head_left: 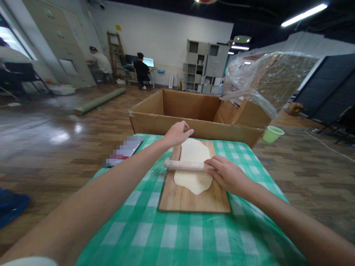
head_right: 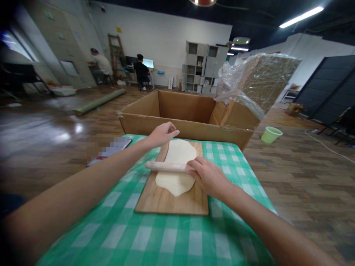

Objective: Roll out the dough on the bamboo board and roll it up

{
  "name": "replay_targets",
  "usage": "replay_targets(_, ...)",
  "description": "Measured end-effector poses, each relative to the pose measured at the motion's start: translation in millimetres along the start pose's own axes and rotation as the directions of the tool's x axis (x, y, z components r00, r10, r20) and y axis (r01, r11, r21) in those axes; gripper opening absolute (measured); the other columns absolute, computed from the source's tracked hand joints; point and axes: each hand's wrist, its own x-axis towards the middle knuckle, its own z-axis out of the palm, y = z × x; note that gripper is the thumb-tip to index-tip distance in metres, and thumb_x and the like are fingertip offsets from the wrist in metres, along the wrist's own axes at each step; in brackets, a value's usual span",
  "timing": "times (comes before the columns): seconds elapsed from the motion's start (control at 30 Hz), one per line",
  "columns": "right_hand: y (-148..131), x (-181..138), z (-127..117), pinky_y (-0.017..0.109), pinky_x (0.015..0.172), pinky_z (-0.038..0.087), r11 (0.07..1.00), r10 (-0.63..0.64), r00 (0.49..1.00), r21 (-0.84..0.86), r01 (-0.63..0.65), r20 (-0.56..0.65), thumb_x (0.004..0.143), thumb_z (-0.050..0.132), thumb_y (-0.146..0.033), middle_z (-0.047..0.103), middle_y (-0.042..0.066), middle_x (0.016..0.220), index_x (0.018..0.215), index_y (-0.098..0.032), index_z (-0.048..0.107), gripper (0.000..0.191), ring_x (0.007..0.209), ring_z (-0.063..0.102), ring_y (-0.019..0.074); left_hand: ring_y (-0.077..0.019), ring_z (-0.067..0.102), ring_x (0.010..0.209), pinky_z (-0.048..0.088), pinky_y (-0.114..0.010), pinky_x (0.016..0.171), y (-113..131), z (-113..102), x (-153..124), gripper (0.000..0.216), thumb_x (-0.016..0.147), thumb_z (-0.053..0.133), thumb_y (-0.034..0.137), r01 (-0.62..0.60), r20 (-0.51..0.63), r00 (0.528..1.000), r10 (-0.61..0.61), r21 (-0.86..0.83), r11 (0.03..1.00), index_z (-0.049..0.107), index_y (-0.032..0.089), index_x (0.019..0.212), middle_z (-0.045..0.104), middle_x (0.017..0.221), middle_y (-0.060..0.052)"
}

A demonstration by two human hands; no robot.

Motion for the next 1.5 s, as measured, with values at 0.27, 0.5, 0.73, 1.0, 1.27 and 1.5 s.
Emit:
replay_targets(0.27, 18, 23, 2, 0.039, 0.091, 0.052, 0.997, -0.049, 0.998, 0.053, 0.047, 0.028, 0.109, 0.044, -0.042, 0.072, 0.011, 0.11, 0.114, -0.019, 0.073, 0.038, 0.103, 0.066, 0.0246, -0.0284, 0.064, 0.114, 0.049, -0.041, 0.099, 16, 5, -90, 0.044, 0.106, 0.036, 0.049, -0.225, 0.198, 0.967, 0.16, 0.369, 0.902, 0.067, 0.019, 0.115, 0.065, 0.123, -0.014)
replay_targets(0.5, 34, 36, 24, 0.052, 0.121, 0.037, 0.98, -0.019, 1.0, -0.198, 0.014, -0.025, 0.112, 0.023, -0.037, 0.063, 0.014, 0.145, 0.139, -0.014, 0.064, 0.054, 0.141, 0.051, 0.0273, -0.0356, 0.058, 0.134, 0.046, -0.049, 0.108, 17, 13, -98, 0.062, 0.107, 0.032, 0.047, -0.184, 0.212, 0.973, 0.096, 0.45, 0.874, 0.042, 0.008, 0.153, 0.044, 0.157, -0.027)
replay_targets(0.73, 15, 6, 27, 0.049, 0.126, 0.033, 0.977, 0.056, 0.998, -0.204, -0.056, -0.01, 0.112, 0.021, -0.045, 0.049, 0.017, 0.159, 0.153, -0.005, 0.05, 0.064, 0.154, 0.035, 0.0283, -0.0331, 0.05, 0.144, 0.042, -0.047, 0.115, 28, 12, -129, 0.061, 0.108, 0.029, 0.044, -0.216, 0.185, 0.972, 0.148, 0.439, 0.872, 0.046, 0.006, 0.151, 0.049, 0.157, -0.024)
replay_targets(1.0, -15, -39, 21, 0.052, 0.125, 0.033, 0.976, 0.009, 1.0, -0.219, -0.006, 0.015, 0.11, 0.033, -0.044, 0.037, 0.021, 0.165, 0.16, -0.006, 0.036, 0.063, 0.155, 0.032, 0.0298, -0.0305, 0.041, 0.151, 0.031, -0.046, 0.126, 46, 9, -180, 0.061, 0.107, 0.034, 0.044, -0.283, 0.173, 0.957, 0.231, 0.411, 0.867, 0.046, 0.004, 0.152, 0.045, 0.161, -0.022)
replay_targets(1.27, -37, -69, 15, 0.055, 0.125, 0.031, 0.971, -0.009, 0.998, -0.239, 0.022, 0.055, 0.109, 0.034, -0.05, 0.03, 0.018, 0.169, 0.166, -0.01, 0.024, 0.07, 0.158, 0.026, 0.0312, -0.032, 0.033, 0.156, 0.023, -0.049, 0.129, 54, 4, -216, 0.065, 0.106, 0.039, 0.042, -0.344, 0.2, 0.938, 0.285, 0.409, 0.845, 0.039, 0.002, 0.157, 0.039, 0.165, -0.022)
replay_targets(1.5, -50, -85, 13, 0.056, 0.127, 0.027, 0.965, -0.037, 0.998, -0.257, 0.048, 0.048, 0.106, 0.041, -0.056, 0.027, 0.02, 0.17, 0.167, -0.009, 0.019, 0.08, 0.158, 0.024, 0.0332, -0.0311, 0.023, 0.16, 0.019, -0.049, 0.131, 59, 0, -239, 0.072, 0.104, 0.044, 0.042, -0.372, 0.204, 0.927, 0.313, 0.415, 0.831, 0.027, 0.004, 0.163, 0.03, 0.169, -0.02)
